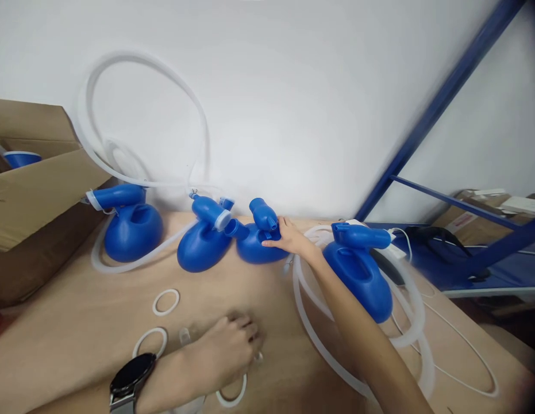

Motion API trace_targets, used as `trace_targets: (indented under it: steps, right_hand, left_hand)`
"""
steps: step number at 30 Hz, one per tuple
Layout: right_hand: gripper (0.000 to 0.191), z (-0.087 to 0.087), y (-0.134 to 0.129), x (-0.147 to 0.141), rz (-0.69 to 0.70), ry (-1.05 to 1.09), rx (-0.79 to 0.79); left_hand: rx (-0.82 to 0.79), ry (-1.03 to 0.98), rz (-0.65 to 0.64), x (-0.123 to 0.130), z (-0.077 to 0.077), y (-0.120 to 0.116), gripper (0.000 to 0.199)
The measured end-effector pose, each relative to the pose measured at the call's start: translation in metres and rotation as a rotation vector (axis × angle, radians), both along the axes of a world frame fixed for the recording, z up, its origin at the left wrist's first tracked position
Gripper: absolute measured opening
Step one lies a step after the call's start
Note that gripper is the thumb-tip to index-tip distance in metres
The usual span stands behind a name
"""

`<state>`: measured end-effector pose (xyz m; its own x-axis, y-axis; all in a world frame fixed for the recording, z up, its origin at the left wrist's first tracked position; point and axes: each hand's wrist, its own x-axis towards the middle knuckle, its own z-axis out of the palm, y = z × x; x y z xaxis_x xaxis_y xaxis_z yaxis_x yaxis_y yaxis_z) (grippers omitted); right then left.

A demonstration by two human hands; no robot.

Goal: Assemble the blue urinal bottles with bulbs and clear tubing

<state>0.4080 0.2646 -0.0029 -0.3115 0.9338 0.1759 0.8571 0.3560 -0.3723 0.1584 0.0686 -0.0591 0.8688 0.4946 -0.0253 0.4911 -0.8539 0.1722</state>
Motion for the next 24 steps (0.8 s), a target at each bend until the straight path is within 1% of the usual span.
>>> trace_targets:
  steps: [2, 5, 8, 9, 12, 16, 18, 19, 21, 23, 24]
  right_hand:
    - [0.087, 0.000, -0.006, 0.002, -0.016, -0.003, -0.004]
    - [0.093, -0.001, -0.014, 0.008, -0.034, 0.007, -0.022]
    - [0.096, 0.000, -0.016, 0.015, -0.001, 0.044, -0.055]
    - [0.095, 0.001, -0.016, 0.018, 0.026, 0.054, -0.062]
    - [0.089, 0.004, -0.013, 0.025, 0.115, 0.058, -0.070]
    - [0.086, 0.003, -0.008, 0.032, 0.200, 0.054, -0.077]
    - [0.084, 0.002, -0.007, 0.034, 0.216, 0.052, -0.086]
    - [0.083, 0.002, -0.007, 0.034, 0.219, 0.050, -0.089]
    - [0.083, 0.004, -0.008, 0.034, 0.221, 0.038, -0.100]
    - [0.083, 0.006, -0.010, 0.031, 0.218, 0.015, -0.110]
    - [0.084, 0.007, -0.011, 0.029, 0.218, 0.001, -0.100]
  left_hand:
    - [-0.031, 0.017, 0.020, -0.003, 0.003, 0.011, 0.030]
    - [-0.082, 0.038, 0.095, -0.014, 0.016, 0.021, 0.034]
    - [-0.162, 0.130, 0.206, -0.025, 0.031, 0.026, 0.057]
    - [-0.172, 0.162, 0.228, -0.028, 0.035, 0.027, 0.060]
    - [-0.142, 0.199, 0.237, -0.029, 0.042, 0.030, 0.054]
    - [-0.089, 0.155, 0.236, -0.024, 0.044, 0.034, 0.045]
    - [-0.094, 0.074, 0.216, -0.025, 0.048, 0.037, 0.037]
    - [-0.105, 0.002, 0.205, -0.027, 0.052, 0.040, 0.035]
    - [-0.119, -0.232, 0.218, -0.034, 0.063, 0.046, 0.034]
    - [-0.099, -0.515, 0.297, -0.043, 0.076, 0.055, 0.033]
    - [-0.078, -0.639, 0.362, -0.047, 0.081, 0.060, 0.032]
